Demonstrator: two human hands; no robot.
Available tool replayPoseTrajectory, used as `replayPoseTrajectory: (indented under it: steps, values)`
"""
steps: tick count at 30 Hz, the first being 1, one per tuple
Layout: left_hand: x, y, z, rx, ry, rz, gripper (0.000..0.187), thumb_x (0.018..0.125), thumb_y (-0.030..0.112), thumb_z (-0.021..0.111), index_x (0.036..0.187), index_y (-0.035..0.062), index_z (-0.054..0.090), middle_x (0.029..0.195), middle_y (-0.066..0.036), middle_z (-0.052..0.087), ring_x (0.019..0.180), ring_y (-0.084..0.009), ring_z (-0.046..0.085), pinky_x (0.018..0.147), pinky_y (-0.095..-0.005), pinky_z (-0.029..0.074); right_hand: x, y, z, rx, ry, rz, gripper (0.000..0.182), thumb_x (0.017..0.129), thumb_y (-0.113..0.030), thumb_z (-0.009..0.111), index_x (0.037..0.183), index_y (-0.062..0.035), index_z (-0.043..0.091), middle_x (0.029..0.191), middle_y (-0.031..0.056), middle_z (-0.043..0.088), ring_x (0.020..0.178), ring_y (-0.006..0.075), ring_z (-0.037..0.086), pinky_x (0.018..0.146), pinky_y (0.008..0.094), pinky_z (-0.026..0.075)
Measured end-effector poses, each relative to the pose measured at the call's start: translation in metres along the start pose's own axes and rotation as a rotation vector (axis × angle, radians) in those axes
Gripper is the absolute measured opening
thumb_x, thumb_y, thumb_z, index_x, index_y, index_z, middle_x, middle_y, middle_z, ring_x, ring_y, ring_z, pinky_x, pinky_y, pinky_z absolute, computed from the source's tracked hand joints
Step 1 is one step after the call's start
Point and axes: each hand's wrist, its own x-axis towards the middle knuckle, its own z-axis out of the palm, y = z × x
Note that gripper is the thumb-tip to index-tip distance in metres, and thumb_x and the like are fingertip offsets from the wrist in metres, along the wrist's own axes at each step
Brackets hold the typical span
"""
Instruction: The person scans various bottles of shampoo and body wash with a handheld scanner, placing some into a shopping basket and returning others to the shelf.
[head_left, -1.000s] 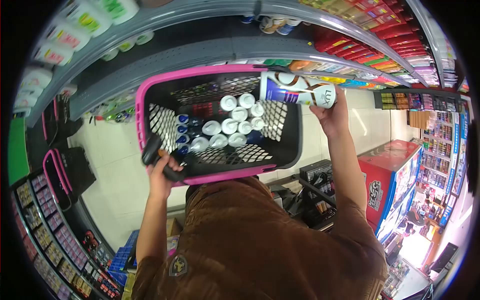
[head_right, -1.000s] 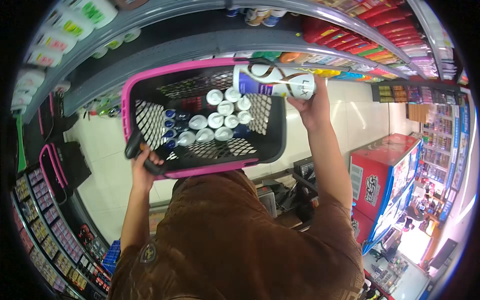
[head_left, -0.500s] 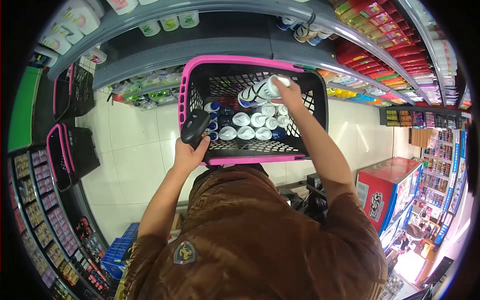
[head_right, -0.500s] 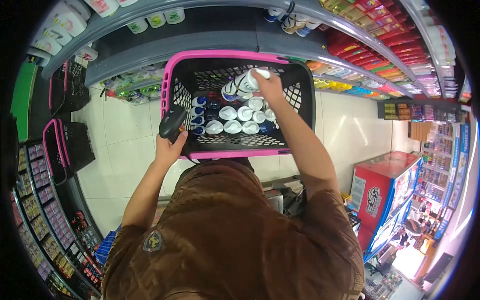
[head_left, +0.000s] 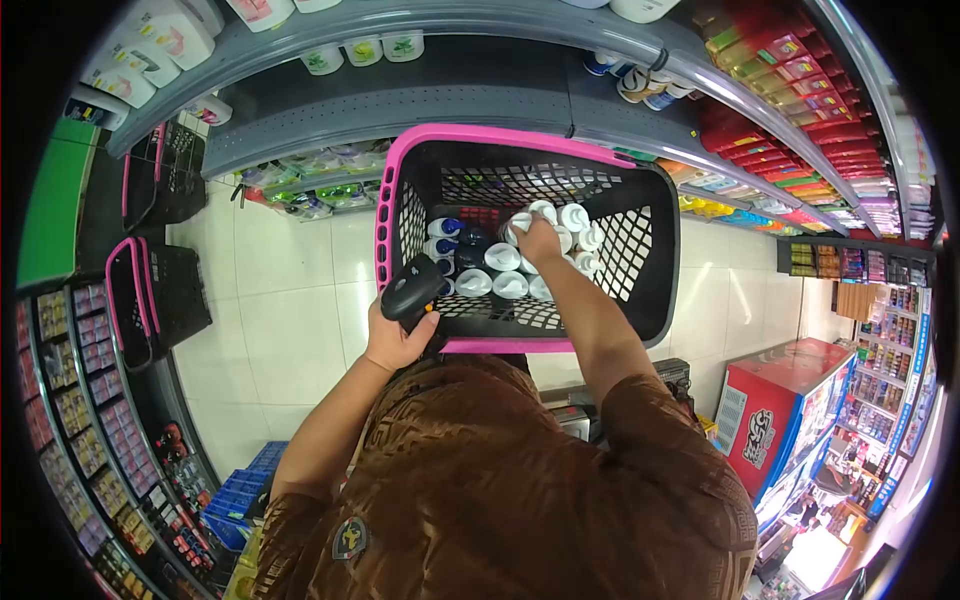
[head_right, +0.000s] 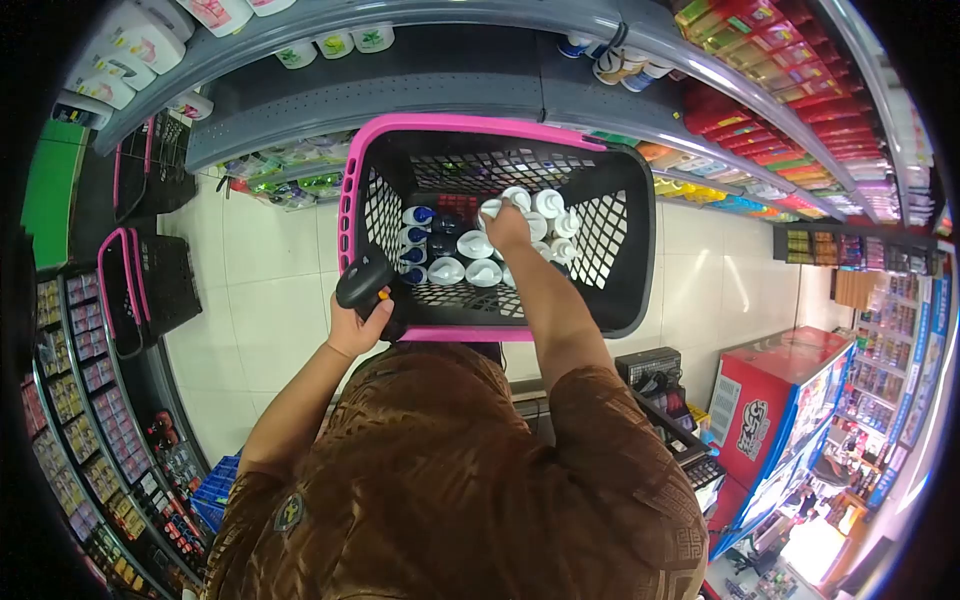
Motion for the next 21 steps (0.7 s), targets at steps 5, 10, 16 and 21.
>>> replayPoseTrajectory:
  steps: [5, 10, 16, 21]
  values:
    - [-0.002, -0.008, -0.003, 0.055, -0.050, 0.079, 0.033, 0.086, 0.013, 0.073, 0.114, -0.0019, 0.063, 0.098, -0.009, 0.068, 0.088, -0.0160, 0.065, 0.081, -0.0304, 0.053, 0.007, 0.013, 0.019, -0.055, -0.077, 0.178, 0.067, 0.094, -0.046, 0.066, 0.135, 0.0050, 0.054, 0.124, 0.0294, 0.065, 0.114, 0.0433, 0.064, 0.097, 0.0493, 0.052]
    - [0.002, 0.002, -0.003, 0.095, -0.050, 0.006, 0.033, 0.079, 0.024, 0.074, 0.105, 0.0043, 0.071, 0.102, -0.015, 0.072, 0.091, -0.0371, 0.068, 0.084, -0.0426, 0.053, 0.009, 0.006, 0.021, -0.187, -0.119, 0.089, 0.051, 0.095, -0.041, 0.066, 0.127, -0.0025, 0.057, 0.119, 0.0231, 0.067, 0.109, 0.0391, 0.067, 0.091, 0.0488, 0.055]
    - [0.005, 0.007, -0.003, 0.108, -0.049, 0.034, 0.034, 0.079, 0.027, 0.073, 0.104, 0.0051, 0.071, 0.099, -0.014, 0.072, 0.088, -0.0377, 0.067, 0.080, -0.0435, 0.052, 0.004, 0.003, 0.006, -0.303, -0.117, -0.027, 0.047, 0.092, -0.040, 0.068, 0.124, -0.0069, 0.058, 0.128, 0.0217, 0.062, 0.109, 0.0390, 0.066, 0.090, 0.0497, 0.055]
    - [0.005, 0.006, -0.002, 0.118, -0.036, 0.053, 0.032, 0.078, 0.026, 0.075, 0.103, 0.0057, 0.071, 0.098, -0.014, 0.072, 0.087, -0.0382, 0.066, 0.079, -0.0445, 0.052, -0.013, 0.019, -0.014, -0.267, -0.017, -0.127, 0.046, 0.091, -0.037, 0.069, 0.123, -0.0063, 0.059, 0.123, 0.0204, 0.062, 0.107, 0.0392, 0.066, 0.090, 0.0503, 0.054]
